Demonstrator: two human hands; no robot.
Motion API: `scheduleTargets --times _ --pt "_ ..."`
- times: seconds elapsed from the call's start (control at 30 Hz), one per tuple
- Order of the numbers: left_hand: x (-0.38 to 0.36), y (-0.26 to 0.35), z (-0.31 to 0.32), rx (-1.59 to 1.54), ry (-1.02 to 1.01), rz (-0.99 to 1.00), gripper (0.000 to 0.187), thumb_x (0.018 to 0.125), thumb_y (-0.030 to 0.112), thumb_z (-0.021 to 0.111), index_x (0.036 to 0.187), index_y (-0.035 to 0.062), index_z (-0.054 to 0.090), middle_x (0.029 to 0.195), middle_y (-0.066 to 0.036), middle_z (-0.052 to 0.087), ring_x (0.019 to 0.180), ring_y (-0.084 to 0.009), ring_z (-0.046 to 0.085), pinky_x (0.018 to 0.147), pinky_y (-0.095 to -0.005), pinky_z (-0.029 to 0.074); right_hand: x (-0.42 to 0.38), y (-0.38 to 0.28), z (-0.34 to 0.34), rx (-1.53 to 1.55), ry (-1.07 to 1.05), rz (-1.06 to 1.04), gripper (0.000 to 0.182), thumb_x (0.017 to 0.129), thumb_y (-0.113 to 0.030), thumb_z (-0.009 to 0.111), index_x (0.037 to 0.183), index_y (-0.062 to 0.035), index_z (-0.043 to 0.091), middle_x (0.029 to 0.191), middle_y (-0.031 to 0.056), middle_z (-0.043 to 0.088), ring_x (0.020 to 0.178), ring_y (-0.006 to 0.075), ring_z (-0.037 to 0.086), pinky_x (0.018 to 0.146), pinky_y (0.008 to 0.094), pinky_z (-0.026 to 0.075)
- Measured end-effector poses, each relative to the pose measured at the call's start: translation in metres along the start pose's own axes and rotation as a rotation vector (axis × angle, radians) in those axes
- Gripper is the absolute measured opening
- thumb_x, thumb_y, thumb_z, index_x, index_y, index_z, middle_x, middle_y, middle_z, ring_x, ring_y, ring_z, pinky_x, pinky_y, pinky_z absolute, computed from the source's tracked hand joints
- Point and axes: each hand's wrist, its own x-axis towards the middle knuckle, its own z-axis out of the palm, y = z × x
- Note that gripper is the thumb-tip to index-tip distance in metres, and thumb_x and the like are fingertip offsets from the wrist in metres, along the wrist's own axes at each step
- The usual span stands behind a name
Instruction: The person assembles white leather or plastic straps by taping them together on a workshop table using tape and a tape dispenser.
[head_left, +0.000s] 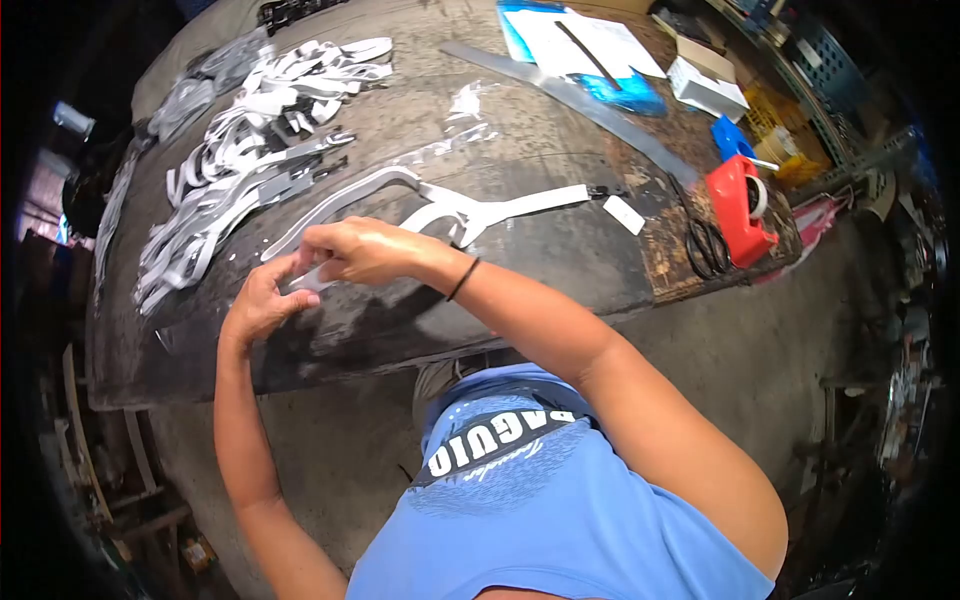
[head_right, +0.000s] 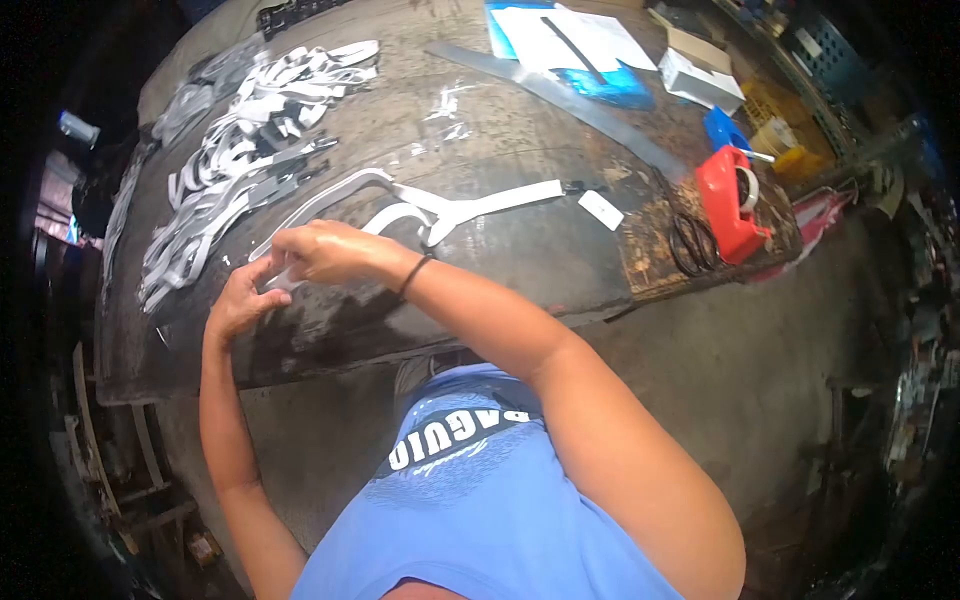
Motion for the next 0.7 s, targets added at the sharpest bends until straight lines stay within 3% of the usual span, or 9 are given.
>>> scheduleTargets --times 0.03,0.1,0.17,0.23,0.37,0.4,0.43,0.57,0.7 --pt "0.006 0.003 -0.001 -0.006 -0.008 0.011 0.058 0.072 0.036 0.082 0.115 0.0010 0.065 0.104 -0.012 0.068 0.100 -0.0210 0.063 0.086 -0.0342 0.047 0.001 0.000 -0.001 -0.008 0.007 -0.011 0.027 0.082 -0.016 0.068 0.105 -0.0052 0.059 0.083 0.0129 0.066 0.079 0.0311 0.065 0.068 0.0408 0.048" --pt "0.009 0.013 -0.014 -0.087 -0.221 -0.312 0.050 0.071 0.040 0.083 0.093 -0.0012 0.067 0.081 -0.001 0.064 0.080 -0.0095 0.057 0.072 -0.0269 0.044 -0.002 -0.003 -0.005 -0.093 0.035 0.039 0.027 0.083 -0.020 0.067 0.105 -0.0057 0.059 0.082 0.0127 0.067 0.080 0.0319 0.065 0.069 0.0413 0.048" --pt "0.005 0.010 -0.020 -0.071 -0.208 -0.315 0.043 0.071 0.037 0.083 0.087 0.0002 0.066 0.076 0.000 0.061 0.073 -0.0083 0.054 0.066 -0.0265 0.042 -0.005 -0.006 -0.011 -0.164 0.056 0.077 0.028 0.084 -0.023 0.067 0.106 -0.0063 0.060 0.081 0.0125 0.067 0.080 0.0327 0.065 0.069 0.0418 0.048" --pt "-0.002 0.004 -0.023 -0.056 -0.185 -0.310 0.033 0.072 0.029 0.084 0.074 0.0030 0.064 0.064 0.003 0.056 0.060 -0.0059 0.048 0.053 -0.0255 0.037 -0.013 -0.011 -0.026 -0.291 -0.114 0.282 0.029 0.083 -0.031 0.066 0.102 -0.0085 0.065 0.093 0.0164 0.069 0.093 0.0362 0.066 0.081 0.0438 0.050" --pt "-0.013 -0.013 -0.024 -0.075 -0.192 -0.336 0.031 0.074 0.028 0.083 0.074 0.0022 0.065 0.064 0.002 0.058 0.060 -0.0067 0.050 0.054 -0.0259 0.039 -0.017 0.005 -0.031 -0.278 -0.215 0.326 0.029 0.085 -0.035 0.067 0.100 -0.0098 0.070 0.092 0.0164 0.070 0.093 0.0347 0.066 0.081 0.0436 0.051" --pt "-0.012 -0.015 -0.022 -0.085 -0.216 -0.335 0.030 0.075 0.027 0.082 0.076 0.0018 0.066 0.065 0.001 0.059 0.061 -0.0071 0.052 0.055 -0.0261 0.040 -0.018 0.009 -0.027 -0.227 -0.149 0.256 0.022 0.085 -0.028 0.068 0.092 -0.0064 0.068 0.078 0.0152 0.068 0.078 0.0323 0.066 0.070 0.0417 0.049" --pt "-0.012 -0.017 -0.022 -0.093 -0.237 -0.339 0.029 0.075 0.027 0.081 0.077 0.0014 0.067 0.065 0.000 0.061 0.062 -0.0075 0.053 0.055 -0.0263 0.041 -0.017 0.014 -0.027 -0.217 -0.157 0.243 0.022 0.085 -0.028 0.068 0.092 -0.0064 0.068 0.078 0.0152 0.068 0.078 0.0323 0.066 0.070 0.0417 0.049" --pt "-0.009 -0.027 -0.022 -0.031 -0.298 -0.342 0.033 0.078 0.034 0.077 0.082 0.0018 0.071 0.068 0.000 0.063 0.065 -0.0078 0.054 0.058 -0.0275 0.041 -0.008 0.025 -0.034 -0.066 -0.280 0.281 0.019 0.088 -0.020 0.067 0.099 -0.0040 0.068 0.080 0.0081 0.067 0.075 0.0185 0.061 0.070 0.0356 0.048" --pt "0.004 -0.024 -0.015 -0.015 -0.327 -0.264 0.029 0.080 0.030 0.074 0.086 0.0020 0.072 0.073 -0.003 0.067 0.070 -0.0104 0.058 0.065 -0.0284 0.044 0.006 0.034 -0.028 -0.011 -0.338 0.257 0.022 0.089 -0.021 0.068 0.101 -0.0027 0.069 0.080 0.0039 0.066 0.076 0.0138 0.058 0.071 0.0325 0.047"
